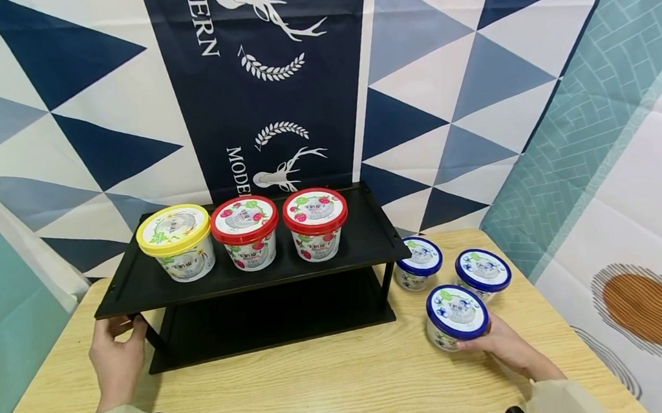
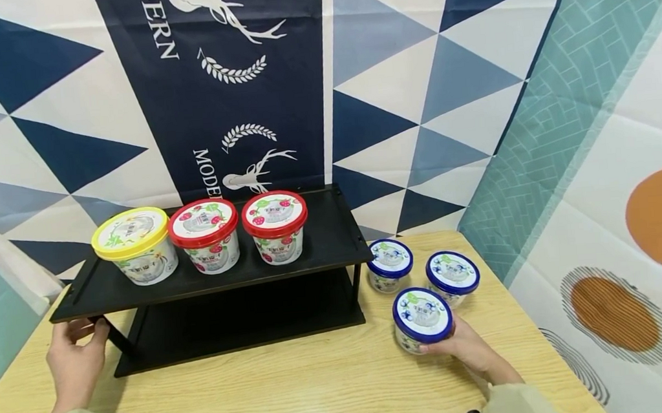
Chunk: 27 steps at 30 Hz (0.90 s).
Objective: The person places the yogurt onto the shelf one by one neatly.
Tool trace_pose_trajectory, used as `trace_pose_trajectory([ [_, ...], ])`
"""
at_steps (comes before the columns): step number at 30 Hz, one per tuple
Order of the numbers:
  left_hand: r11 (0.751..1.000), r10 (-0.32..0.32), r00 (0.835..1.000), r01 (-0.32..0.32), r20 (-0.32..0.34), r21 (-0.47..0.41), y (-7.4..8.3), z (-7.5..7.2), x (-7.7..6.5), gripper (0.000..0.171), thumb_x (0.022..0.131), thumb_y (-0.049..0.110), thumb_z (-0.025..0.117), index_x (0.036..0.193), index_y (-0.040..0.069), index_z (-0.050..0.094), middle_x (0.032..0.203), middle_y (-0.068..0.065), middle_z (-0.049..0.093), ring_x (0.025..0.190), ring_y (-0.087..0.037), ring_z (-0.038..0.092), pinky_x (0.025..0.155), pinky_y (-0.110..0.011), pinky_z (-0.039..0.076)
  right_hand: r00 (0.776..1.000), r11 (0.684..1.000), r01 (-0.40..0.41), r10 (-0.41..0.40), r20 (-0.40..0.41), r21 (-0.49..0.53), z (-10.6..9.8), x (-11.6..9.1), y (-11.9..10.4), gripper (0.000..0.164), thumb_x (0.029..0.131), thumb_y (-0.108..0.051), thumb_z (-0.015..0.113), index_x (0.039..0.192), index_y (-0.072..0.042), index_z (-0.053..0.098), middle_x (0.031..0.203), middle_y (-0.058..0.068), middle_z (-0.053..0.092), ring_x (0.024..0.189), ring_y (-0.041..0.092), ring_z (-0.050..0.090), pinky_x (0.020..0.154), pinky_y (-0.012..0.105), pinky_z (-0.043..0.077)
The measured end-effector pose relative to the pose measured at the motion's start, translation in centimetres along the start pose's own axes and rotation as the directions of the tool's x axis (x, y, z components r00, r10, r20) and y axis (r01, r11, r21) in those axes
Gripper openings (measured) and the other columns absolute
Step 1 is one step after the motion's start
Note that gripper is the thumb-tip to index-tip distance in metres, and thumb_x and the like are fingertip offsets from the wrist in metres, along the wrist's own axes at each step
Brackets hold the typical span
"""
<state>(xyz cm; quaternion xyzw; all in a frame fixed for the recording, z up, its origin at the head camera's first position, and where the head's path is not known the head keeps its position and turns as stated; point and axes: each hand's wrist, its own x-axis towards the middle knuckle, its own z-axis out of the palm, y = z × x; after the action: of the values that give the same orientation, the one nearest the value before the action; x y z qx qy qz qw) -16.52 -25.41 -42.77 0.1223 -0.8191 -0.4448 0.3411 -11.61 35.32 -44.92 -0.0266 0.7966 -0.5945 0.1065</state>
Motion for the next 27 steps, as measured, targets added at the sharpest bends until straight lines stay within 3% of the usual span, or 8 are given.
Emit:
trace_pose_trajectory([
  [3, 1.000, -0.003, 1.000, 0.003, -0.002, 0.000, -0.07, 0.00, 0.01, 0.029, 0.087, 0.006, 0.057, 0.116, 0.005, 0.054, 0.084, 0.033, 0.042, 0.077, 0.019, 0.043, 0.066, -0.006, 0.036, 1.000, 1.000, -0.011, 0.010, -0.011, -0.013, 0.05, -0.01, -0.08, 0.094, 0.076, -0.005, 0.073, 0.145, 0.004, 0.011, 0.141, 0.023, 0.034, 0.105, -0.014, 0.047, 0.089, 0.010, 0.039],
  [9, 1.000, 0.007, 1.000, -0.007, -0.007, 0.000, -0.17, 0.04, 0.02, 0.028, 0.087, 0.006, 0.057, 0.115, 0.005, 0.055, 0.083, 0.033, 0.042, 0.076, 0.021, 0.043, 0.066, -0.006, 0.036, 1.000, 0.999, 0.012, -0.012, -0.013, 0.029, 0.16, -0.03, 0.34, 0.091, 0.076, -0.004, 0.072, 0.144, 0.007, 0.012, 0.120, -0.020, 0.049, 0.106, -0.012, 0.049, 0.089, 0.011, 0.041],
  [11, 1.000, 0.009, 1.000, -0.009, -0.007, 0.004, -0.15, 0.04, 0.03, 0.028, 0.087, 0.006, 0.057, 0.115, 0.006, 0.055, 0.083, 0.034, 0.042, 0.076, 0.021, 0.043, 0.065, -0.006, 0.036, 1.000, 0.999, 0.025, -0.025, -0.010, 0.046, 0.18, -0.02, 0.46, 0.090, 0.076, -0.003, 0.071, 0.143, 0.008, 0.012, 0.115, -0.026, 0.050, 0.106, -0.011, 0.050, 0.089, 0.011, 0.041],
  [23, 1.000, 0.005, 1.000, -0.005, -0.003, -0.005, -0.02, 0.04, 0.05, 0.028, 0.087, 0.006, 0.057, 0.115, 0.005, 0.055, 0.083, 0.032, 0.043, 0.076, 0.021, 0.043, 0.068, -0.008, 0.035, 0.998, 0.994, 0.041, -0.046, 0.040, 0.104, 0.09, -0.15, 0.20, 0.086, 0.079, 0.000, 0.068, 0.143, 0.008, 0.010, 0.118, -0.024, 0.050, 0.109, -0.009, 0.050, 0.091, 0.014, 0.043],
  [27, 1.000, 0.002, 1.000, -0.002, -0.001, -0.006, -0.02, 0.00, 0.04, 0.028, 0.087, 0.006, 0.057, 0.116, 0.005, 0.055, 0.083, 0.032, 0.043, 0.076, 0.021, 0.043, 0.068, -0.007, 0.035, 0.997, 0.996, 0.076, -0.077, 0.024, 0.052, 0.02, -0.02, -0.20, 0.083, 0.080, -0.001, 0.067, 0.142, 0.009, 0.013, 0.118, -0.025, 0.050, 0.109, -0.010, 0.050, 0.090, 0.013, 0.043],
])
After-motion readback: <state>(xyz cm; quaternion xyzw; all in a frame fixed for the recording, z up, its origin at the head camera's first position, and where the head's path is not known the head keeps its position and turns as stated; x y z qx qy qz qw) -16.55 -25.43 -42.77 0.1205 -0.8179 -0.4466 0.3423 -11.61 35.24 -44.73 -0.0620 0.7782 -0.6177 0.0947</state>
